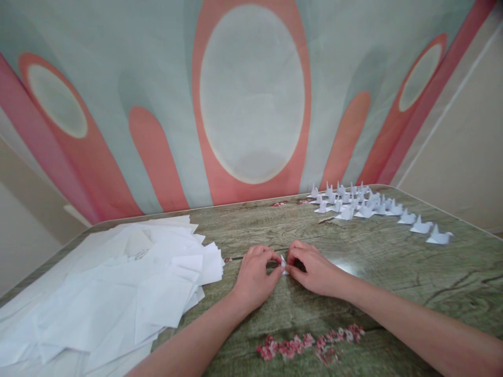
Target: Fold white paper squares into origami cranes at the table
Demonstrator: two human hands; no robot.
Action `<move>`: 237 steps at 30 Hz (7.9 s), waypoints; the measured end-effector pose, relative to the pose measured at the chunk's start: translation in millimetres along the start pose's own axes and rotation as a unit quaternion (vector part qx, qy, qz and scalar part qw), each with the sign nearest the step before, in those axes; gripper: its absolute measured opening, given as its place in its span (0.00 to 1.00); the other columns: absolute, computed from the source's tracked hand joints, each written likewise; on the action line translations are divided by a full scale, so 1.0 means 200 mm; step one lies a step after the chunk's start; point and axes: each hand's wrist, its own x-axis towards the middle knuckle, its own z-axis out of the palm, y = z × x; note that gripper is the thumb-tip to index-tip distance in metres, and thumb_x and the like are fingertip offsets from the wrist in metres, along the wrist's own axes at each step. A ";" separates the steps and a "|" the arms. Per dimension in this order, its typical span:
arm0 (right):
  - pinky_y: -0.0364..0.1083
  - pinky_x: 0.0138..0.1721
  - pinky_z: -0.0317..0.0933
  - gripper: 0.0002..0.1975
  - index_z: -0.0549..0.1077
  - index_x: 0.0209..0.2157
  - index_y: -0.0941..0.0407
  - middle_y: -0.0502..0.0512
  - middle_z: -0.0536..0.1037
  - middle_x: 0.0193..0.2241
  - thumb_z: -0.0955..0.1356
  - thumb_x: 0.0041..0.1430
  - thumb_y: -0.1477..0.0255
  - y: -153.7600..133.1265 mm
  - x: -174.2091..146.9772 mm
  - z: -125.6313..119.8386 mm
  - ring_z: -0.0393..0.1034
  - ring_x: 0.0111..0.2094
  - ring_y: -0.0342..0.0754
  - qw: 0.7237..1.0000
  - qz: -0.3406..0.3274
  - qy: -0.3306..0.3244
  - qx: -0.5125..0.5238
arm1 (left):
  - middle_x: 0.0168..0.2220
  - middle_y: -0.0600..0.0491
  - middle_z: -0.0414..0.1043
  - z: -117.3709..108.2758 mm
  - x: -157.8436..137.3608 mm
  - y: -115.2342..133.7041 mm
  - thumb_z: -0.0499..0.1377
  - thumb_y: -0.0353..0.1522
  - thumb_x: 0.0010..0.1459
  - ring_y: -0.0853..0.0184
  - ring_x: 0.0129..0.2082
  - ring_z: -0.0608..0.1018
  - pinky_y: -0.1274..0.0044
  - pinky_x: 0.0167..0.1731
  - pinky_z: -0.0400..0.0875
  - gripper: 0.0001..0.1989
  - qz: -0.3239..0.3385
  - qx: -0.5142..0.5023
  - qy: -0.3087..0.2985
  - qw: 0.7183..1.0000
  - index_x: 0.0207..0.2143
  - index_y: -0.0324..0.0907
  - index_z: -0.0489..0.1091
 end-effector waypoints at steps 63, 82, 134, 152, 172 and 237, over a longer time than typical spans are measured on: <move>0.54 0.35 0.66 0.21 0.70 0.43 0.69 0.72 0.72 0.42 0.61 0.46 0.87 -0.21 -0.17 0.09 0.67 0.40 0.61 0.904 -0.082 -0.018 -0.418 | 0.43 0.47 0.70 -0.07 -0.09 0.16 0.52 0.28 0.56 0.57 0.51 0.64 0.68 0.54 0.53 0.15 0.219 0.356 -0.120 0.900 0.46 0.33 0.68; 0.52 0.31 0.63 0.10 0.72 0.36 0.63 0.63 0.71 0.36 0.63 0.52 0.82 -0.15 -0.16 0.05 0.65 0.36 0.55 0.920 -0.114 -0.018 -0.375 | 0.50 0.44 0.66 -0.04 -0.14 0.16 0.47 0.25 0.57 0.60 0.52 0.65 0.69 0.55 0.54 0.19 0.170 0.344 -0.122 0.915 0.51 0.32 0.62; 0.48 0.42 0.57 0.06 0.73 0.31 0.56 0.53 0.74 0.33 0.66 0.55 0.69 0.04 -0.03 0.01 0.67 0.38 0.47 0.992 0.000 0.085 0.092 | 0.37 0.51 0.65 -0.04 -0.08 0.04 0.52 0.31 0.58 0.63 0.40 0.67 0.69 0.42 0.63 0.06 0.030 0.053 -0.018 0.998 0.38 0.41 0.64; 0.46 0.36 0.56 0.09 0.68 0.24 0.56 0.49 0.71 0.28 0.72 0.44 0.69 -0.01 -0.06 -0.02 0.65 0.32 0.46 0.996 0.007 0.065 0.061 | 0.36 0.52 0.65 -0.04 -0.08 0.04 0.53 0.28 0.56 0.64 0.39 0.67 0.71 0.41 0.63 0.04 0.050 0.050 -0.012 0.997 0.35 0.41 0.66; 0.50 0.43 0.53 0.05 0.70 0.25 0.56 0.50 0.71 0.32 0.71 0.48 0.74 -0.02 -0.07 -0.01 0.64 0.38 0.47 0.998 -0.056 0.029 0.001 | 0.38 0.51 0.66 -0.04 -0.07 0.04 0.48 0.26 0.59 0.64 0.41 0.67 0.71 0.44 0.62 0.08 0.050 -0.004 -0.016 0.999 0.35 0.41 0.65; 0.51 0.43 0.56 0.04 0.68 0.26 0.56 0.53 0.71 0.35 0.68 0.52 0.75 -0.04 -0.04 0.01 0.62 0.41 0.49 0.995 -0.081 0.049 0.035 | 0.36 0.50 0.67 -0.05 -0.07 0.05 0.49 0.27 0.59 0.63 0.39 0.68 0.70 0.40 0.63 0.07 0.097 0.092 0.011 0.991 0.31 0.41 0.66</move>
